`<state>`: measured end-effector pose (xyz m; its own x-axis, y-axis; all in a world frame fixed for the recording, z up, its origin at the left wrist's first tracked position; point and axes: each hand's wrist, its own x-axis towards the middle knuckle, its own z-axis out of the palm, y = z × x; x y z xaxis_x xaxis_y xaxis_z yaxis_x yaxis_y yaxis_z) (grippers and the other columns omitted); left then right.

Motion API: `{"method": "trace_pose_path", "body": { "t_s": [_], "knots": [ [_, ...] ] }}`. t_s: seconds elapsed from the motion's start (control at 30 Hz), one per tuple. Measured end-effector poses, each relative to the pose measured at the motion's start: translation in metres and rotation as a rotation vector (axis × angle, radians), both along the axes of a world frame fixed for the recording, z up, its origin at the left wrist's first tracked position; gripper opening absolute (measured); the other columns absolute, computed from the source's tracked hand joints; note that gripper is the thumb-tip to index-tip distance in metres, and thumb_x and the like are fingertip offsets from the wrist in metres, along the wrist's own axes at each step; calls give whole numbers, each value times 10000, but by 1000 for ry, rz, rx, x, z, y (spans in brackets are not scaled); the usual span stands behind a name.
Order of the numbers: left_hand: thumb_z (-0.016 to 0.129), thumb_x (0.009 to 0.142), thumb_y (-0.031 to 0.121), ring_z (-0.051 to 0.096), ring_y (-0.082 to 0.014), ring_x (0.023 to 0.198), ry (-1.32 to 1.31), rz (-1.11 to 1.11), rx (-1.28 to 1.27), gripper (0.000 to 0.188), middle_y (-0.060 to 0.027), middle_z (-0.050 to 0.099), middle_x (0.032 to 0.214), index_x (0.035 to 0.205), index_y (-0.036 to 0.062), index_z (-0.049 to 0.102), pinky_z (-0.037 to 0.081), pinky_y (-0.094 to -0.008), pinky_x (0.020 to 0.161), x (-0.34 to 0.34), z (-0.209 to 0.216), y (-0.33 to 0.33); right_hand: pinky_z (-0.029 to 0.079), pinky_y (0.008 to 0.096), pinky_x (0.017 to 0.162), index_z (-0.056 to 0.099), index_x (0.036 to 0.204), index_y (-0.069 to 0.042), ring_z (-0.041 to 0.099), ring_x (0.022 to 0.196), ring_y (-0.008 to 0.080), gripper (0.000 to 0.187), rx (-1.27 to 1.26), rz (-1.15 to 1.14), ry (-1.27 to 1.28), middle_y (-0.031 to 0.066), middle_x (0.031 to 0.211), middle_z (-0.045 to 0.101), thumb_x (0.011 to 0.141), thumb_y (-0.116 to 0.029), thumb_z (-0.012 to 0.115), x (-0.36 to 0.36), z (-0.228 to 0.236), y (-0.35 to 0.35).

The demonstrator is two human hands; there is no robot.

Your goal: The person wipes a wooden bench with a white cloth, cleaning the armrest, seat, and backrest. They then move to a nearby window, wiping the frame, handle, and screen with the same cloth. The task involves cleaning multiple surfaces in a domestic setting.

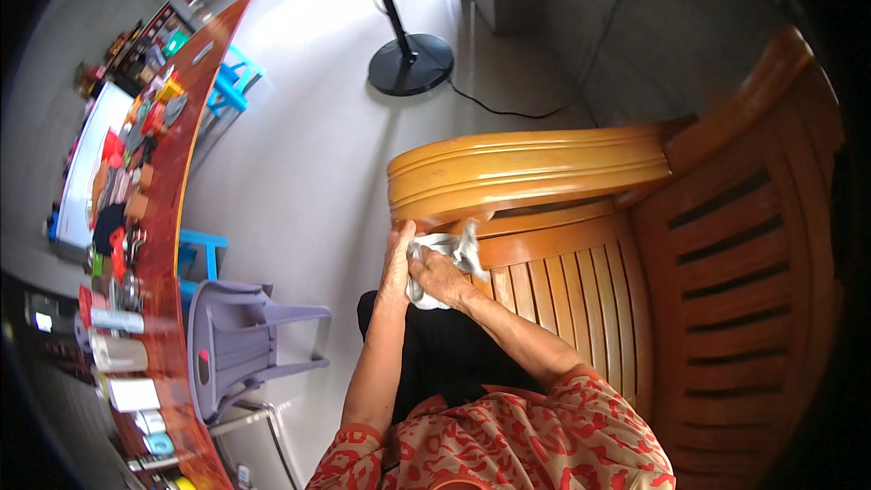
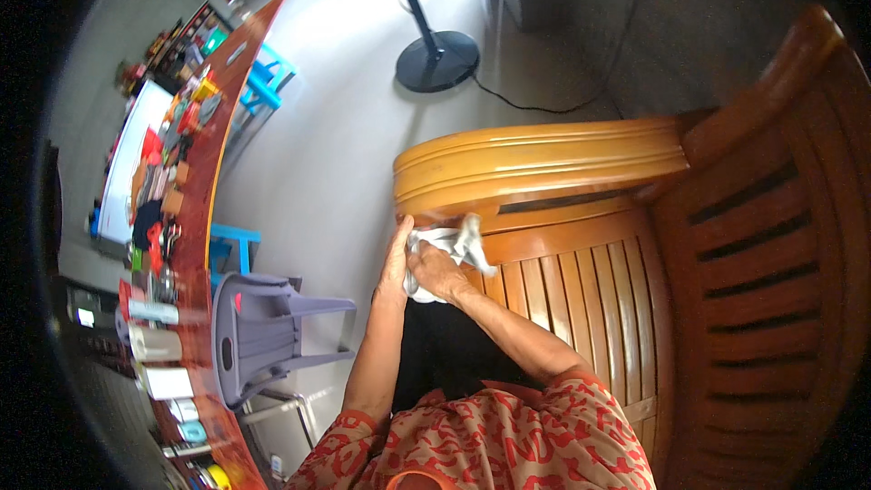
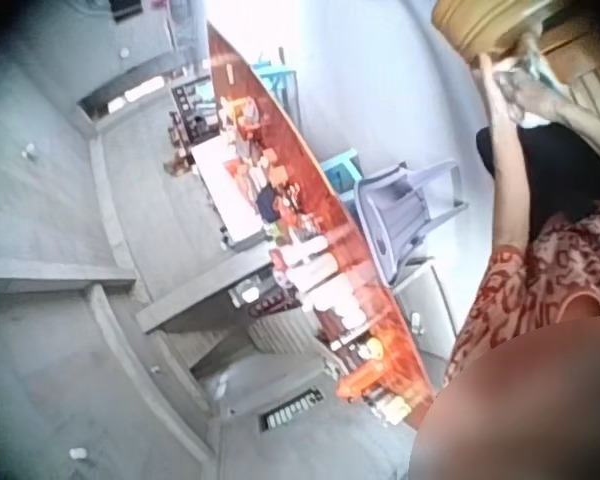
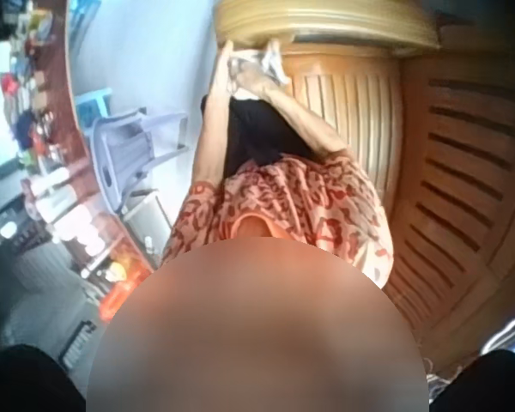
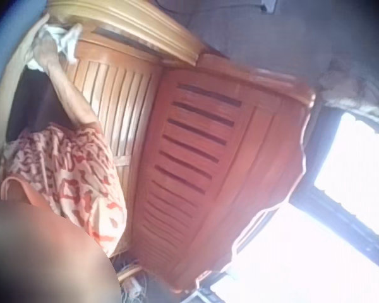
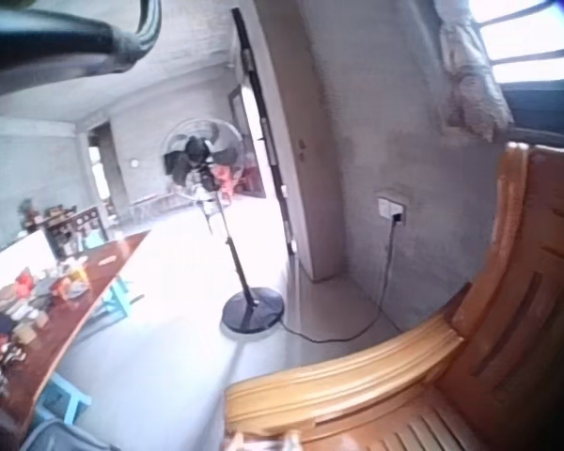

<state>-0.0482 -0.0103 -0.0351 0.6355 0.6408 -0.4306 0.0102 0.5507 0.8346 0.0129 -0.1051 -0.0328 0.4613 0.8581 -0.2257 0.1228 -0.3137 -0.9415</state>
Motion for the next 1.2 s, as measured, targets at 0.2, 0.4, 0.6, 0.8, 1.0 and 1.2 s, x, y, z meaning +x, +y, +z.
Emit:
{"method": "trace_pose_path", "body": {
  "t_s": [0.2,0.4,0.6,0.8,1.0,1.2],
  "knots": [
    [623,919,172,586,-180,993,-6,110,-40,283,-97,606,1057,1159,26,581,507,-327,843,-37,32,-21,462,493,875,526,1165,66,577,1056,434,519,29,515,-285,314,1099,588,794,-280,640,9,49,-10],
    [564,960,127,623,-124,820,-484,363,127,152,-48,642,970,1060,24,615,536,-265,743,-6,49,-21,503,417,860,481,1339,-52,519,1143,331,642,429,134,-345,200,1317,489,783,-298,685,50,89,-45],
    [595,890,-22,584,-182,992,-317,361,979,222,-89,614,1075,1111,-5,577,470,-300,882,65,56,-4,383,468,951,469,1333,-70,463,1117,333,568,346,-250,-819,178,1250,493,882,-383,615,113,71,-36],
    [607,847,224,349,-371,1313,292,133,1441,434,-155,475,1349,1220,20,524,290,-477,1084,64,36,-2,351,490,972,476,1337,-91,429,1160,351,597,123,-149,-1144,162,1255,476,825,-345,649,127,45,-28],
    [580,875,154,474,-297,974,250,120,1341,125,-113,519,1050,959,71,537,385,-451,852,70,28,30,346,487,954,520,1310,-101,429,1143,331,632,49,-83,-1148,147,1247,459,825,-495,612,125,55,-19],
    [690,836,233,484,-323,991,103,326,842,385,-164,466,1055,1079,22,479,414,-427,892,87,15,81,344,473,961,563,1246,-82,436,1125,332,601,71,-113,-1148,141,1233,474,763,-427,664,123,57,-16]
  ]
}}
